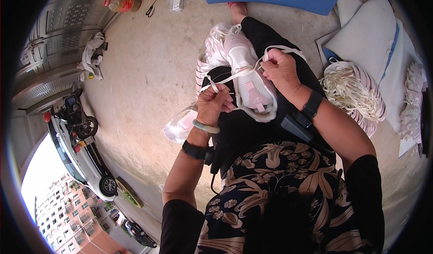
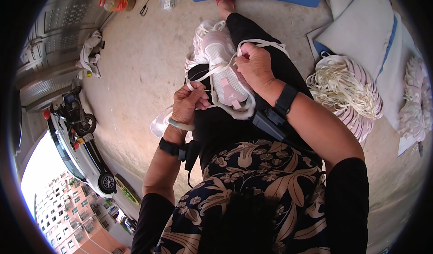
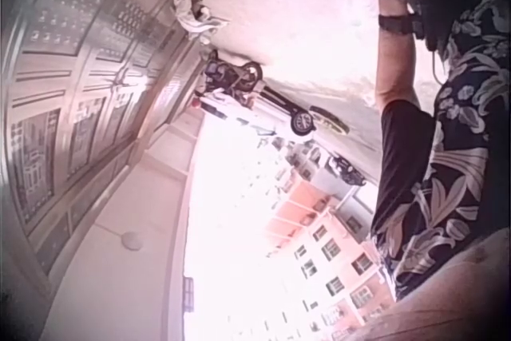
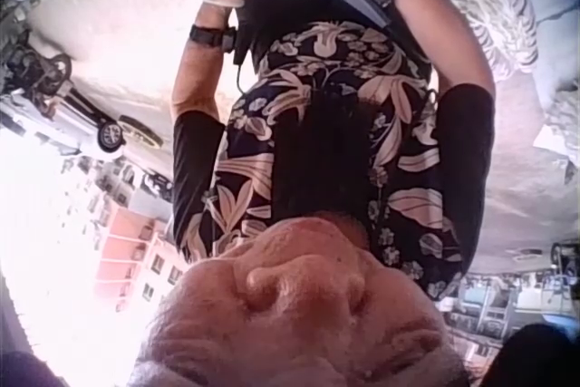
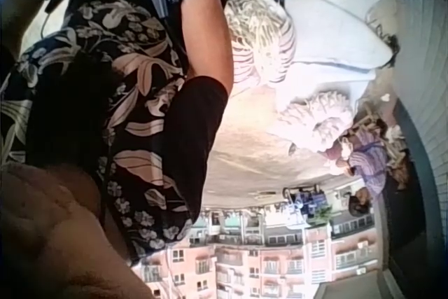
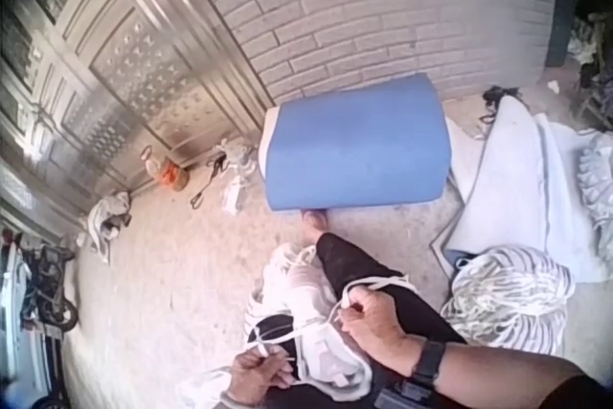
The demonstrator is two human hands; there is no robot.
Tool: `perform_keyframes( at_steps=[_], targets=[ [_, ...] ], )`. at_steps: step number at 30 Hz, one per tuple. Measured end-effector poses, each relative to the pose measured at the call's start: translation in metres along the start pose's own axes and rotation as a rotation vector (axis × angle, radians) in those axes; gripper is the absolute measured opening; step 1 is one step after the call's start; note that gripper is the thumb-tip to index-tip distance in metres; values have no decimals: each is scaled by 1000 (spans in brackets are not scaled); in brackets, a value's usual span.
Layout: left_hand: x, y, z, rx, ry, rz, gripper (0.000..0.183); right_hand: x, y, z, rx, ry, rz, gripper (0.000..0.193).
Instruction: Lacing a white and pink shoe in a workshop area.
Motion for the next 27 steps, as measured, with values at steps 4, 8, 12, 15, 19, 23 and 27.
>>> perform_keyframes(
  at_steps=[4, 8, 12, 15, 19, 23, 27],
  targets=[
    [0, 0, -1, 0, -3, 8, 12, 1, 0, -1, 35, -66, 36, 1],
    [0, -1, 0, 20, 2, -10, 13, 3, 0, 3, -11, 54, -43, 1],
    [2, -3, -1, 18, 30, 30, 13, -3, -2, 3, 58, -15, -1, 3],
    [4, -2, 0, 4, 46, 53, 13, -5, -3, 4, 68, -8, -15, 3],
    [5, 0, 0, -1, 32, 48, 12, -2, -3, 4, 61, -8, -37, 3],
    [4, -3, 2, 25, 18, 68, 11, -5, -3, 2, 76, -102, 31, 3],
    [6, -4, 4, 43, 19, 99, 13, 0, -1, 4, -52, 135, -202, 3]
  ],
)
Point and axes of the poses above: each hand's wrist, its own z-axis towards the middle knuckle, its own y-axis out of the back of the hand, x = y × z, the point moved 7 cm from there along z, towards the middle knuckle, and after that the axes turned 12 degrees about -z, right-handed, at the moved point
